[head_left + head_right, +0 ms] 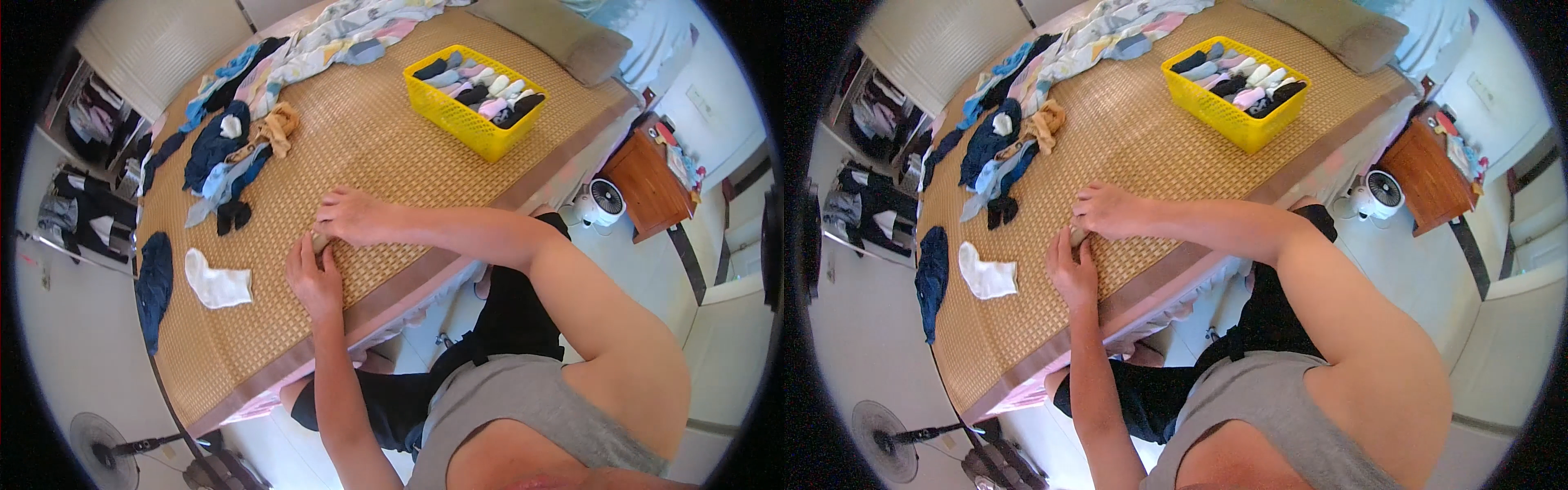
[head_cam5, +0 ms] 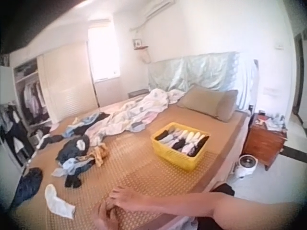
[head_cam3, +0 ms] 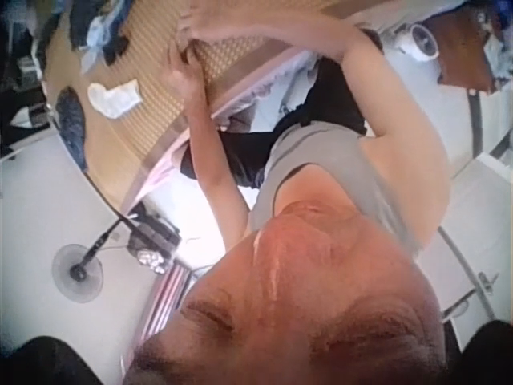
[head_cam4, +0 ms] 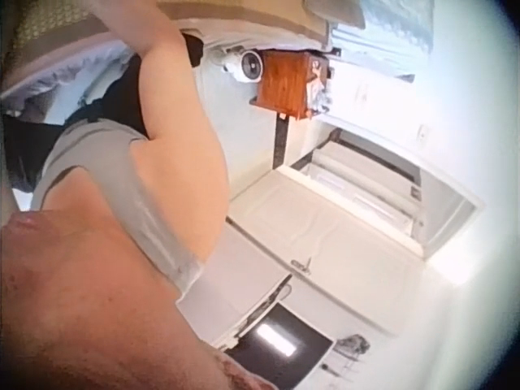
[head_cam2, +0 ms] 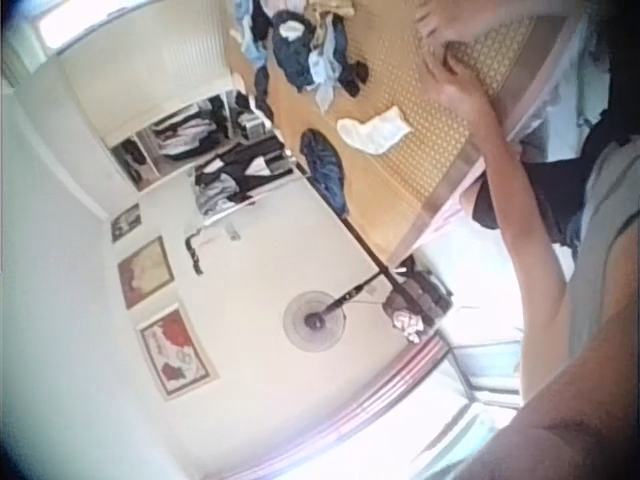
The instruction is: Sort and fold various pairs of socks on a bed and place them into a yellow organizer basket.
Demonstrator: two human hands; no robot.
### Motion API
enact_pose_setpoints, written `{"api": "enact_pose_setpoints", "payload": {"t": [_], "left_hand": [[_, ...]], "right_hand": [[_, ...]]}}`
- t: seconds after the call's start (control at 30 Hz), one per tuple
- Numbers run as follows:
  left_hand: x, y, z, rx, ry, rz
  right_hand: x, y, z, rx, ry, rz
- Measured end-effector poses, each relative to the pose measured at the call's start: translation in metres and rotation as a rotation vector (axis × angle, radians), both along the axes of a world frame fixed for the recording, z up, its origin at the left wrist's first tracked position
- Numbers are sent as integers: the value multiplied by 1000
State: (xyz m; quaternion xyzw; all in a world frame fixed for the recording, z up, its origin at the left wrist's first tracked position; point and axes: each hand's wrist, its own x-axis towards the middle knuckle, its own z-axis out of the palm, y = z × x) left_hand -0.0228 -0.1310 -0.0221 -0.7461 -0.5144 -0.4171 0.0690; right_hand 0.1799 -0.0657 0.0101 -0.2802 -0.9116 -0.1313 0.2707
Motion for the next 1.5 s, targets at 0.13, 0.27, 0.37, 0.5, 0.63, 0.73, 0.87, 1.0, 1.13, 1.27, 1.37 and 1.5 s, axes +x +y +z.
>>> {"api": "enact_pose_setpoints", "payload": {"t": [0.13, 0.27, 0.37, 0.5, 0.63, 0.73, 0.87, 1.0, 1.13, 1.27, 1.37, 1.5], "left_hand": [[-4, 3, -3, -8, 33, 35], [-5, 13, -6, -65, 49, 42], [-8, 15, -1, -120, 118, 102], [-10, 17, -3, -102, 79, 100], [-8, 16, -4, -57, 79, 102], [-6, 16, -2, -72, 68, 99], [-11, 15, -3, -104, 36, 109], [-6, 13, 1, -106, 78, 109], [-11, 16, -4, -63, -112, 6], [-19, 11, -8, -20, -220, 38], [-17, 9, -7, -75, -265, 19], [-11, 13, -3, -89, -275, 9]], "right_hand": [[-4, 4, 2, -69, -5, -22], [-2, 6, -4, 31, 10, 0], [-9, 3, -2, 119, -19, -6], [-16, 3, 5, 175, -145, -25], [-21, 2, 5, 211, -165, -43], [-22, 2, 4, 239, -157, -57], [-25, -1, 8, 292, -111, -47], [-19, -2, 16, 287, -105, -30], [5, -1, 38, 260, -183, 14], [66, 12, 94, 44, -251, -188], [151, 22, 157, -13, -231, -441], [296, 59, 187, 281, -271, -579]]}}
